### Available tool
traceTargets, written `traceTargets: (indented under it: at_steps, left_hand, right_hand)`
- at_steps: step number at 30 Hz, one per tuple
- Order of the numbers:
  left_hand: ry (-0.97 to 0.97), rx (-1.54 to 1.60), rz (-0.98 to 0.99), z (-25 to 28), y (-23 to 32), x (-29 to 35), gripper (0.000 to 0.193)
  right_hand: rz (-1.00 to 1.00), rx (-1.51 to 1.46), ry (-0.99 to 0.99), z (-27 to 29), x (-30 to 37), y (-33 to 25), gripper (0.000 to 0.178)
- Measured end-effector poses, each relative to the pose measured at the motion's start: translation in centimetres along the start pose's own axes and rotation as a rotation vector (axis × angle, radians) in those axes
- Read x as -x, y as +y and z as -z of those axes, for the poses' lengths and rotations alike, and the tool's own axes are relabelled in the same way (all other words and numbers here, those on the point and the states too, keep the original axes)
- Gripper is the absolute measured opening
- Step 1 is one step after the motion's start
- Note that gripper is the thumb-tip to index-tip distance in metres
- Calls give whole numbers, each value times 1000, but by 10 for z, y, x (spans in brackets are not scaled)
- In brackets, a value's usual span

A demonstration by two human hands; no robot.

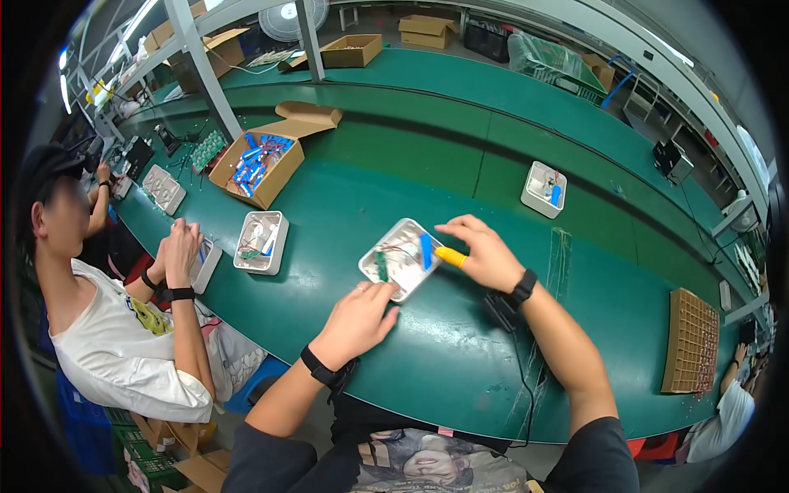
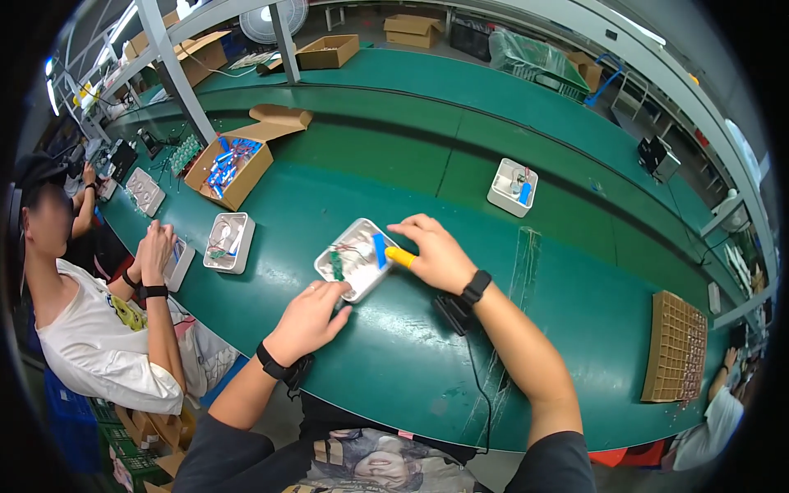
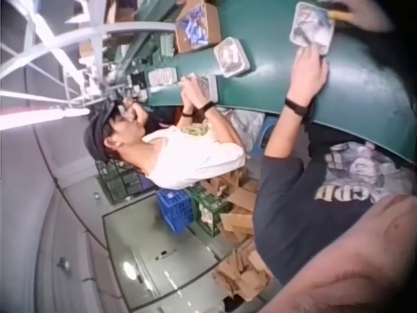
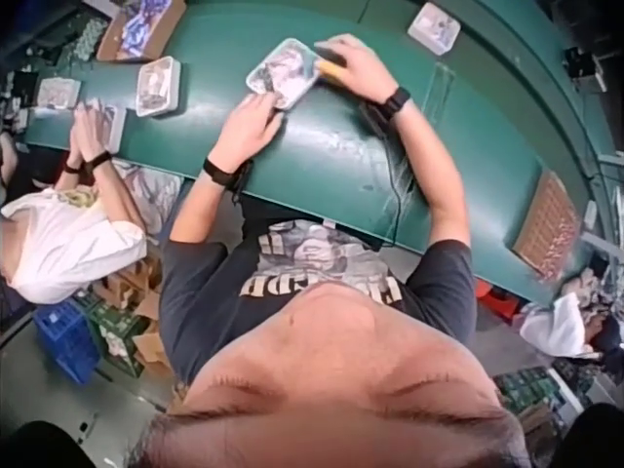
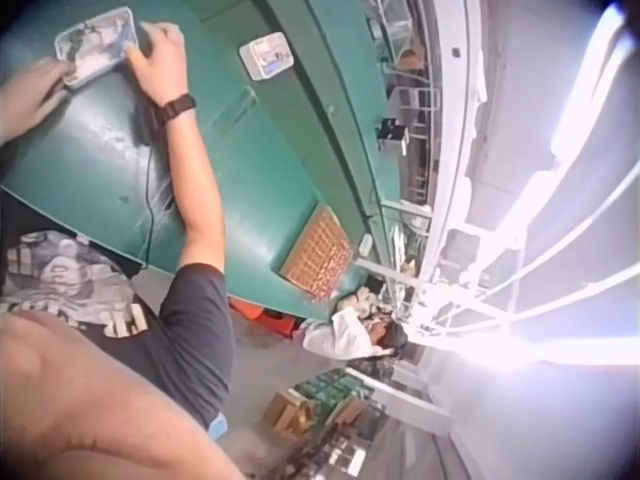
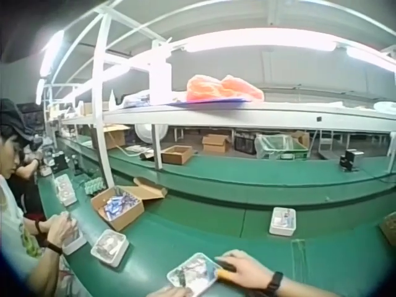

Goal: The person is assembling electronic components onto printed circuit boards at a factory workstation.

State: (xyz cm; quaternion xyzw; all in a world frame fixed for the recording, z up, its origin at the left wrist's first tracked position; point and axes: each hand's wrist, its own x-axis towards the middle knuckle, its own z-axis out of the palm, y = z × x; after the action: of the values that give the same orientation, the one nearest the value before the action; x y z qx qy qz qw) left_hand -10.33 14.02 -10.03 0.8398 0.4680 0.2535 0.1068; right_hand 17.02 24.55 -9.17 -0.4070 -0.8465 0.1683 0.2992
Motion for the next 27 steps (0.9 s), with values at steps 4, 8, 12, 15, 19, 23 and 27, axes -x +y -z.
traceTargets:
  at_steps: [4, 8, 12, 15, 19, 23, 27]
  left_hand:
    - [-30, 90, -59, -1, 1, -6, 32]
    - [-17, 164, 49, 2, -3, -6, 30]
    - [52, 142, 177, -6, 0, -11, 24]
    - [40, 115, 255, -10, 6, -19, 21]
    - [-2, 101, 297, -8, 2, -32, 20]
    - [93, 150, 165, -23, -10, -40, 22]
    - [100, 294, 165, -36, -23, -45, 24]
  right_hand:
    - [-118, -95, -108, -5, 18, -9, 37]
    - [-184, -106, -164, 0, 55, -33, 39]
    - [-140, -87, -31, -4, 72, -37, 37]
    - [36, -145, 17, -6, 73, -39, 35]
    - [-351, -509, -153, 6, 65, -44, 32]
    - [-439, -518, -83, 10, 61, -3, 33]
    - [-113, 181, -156, 16, 57, -2, 33]
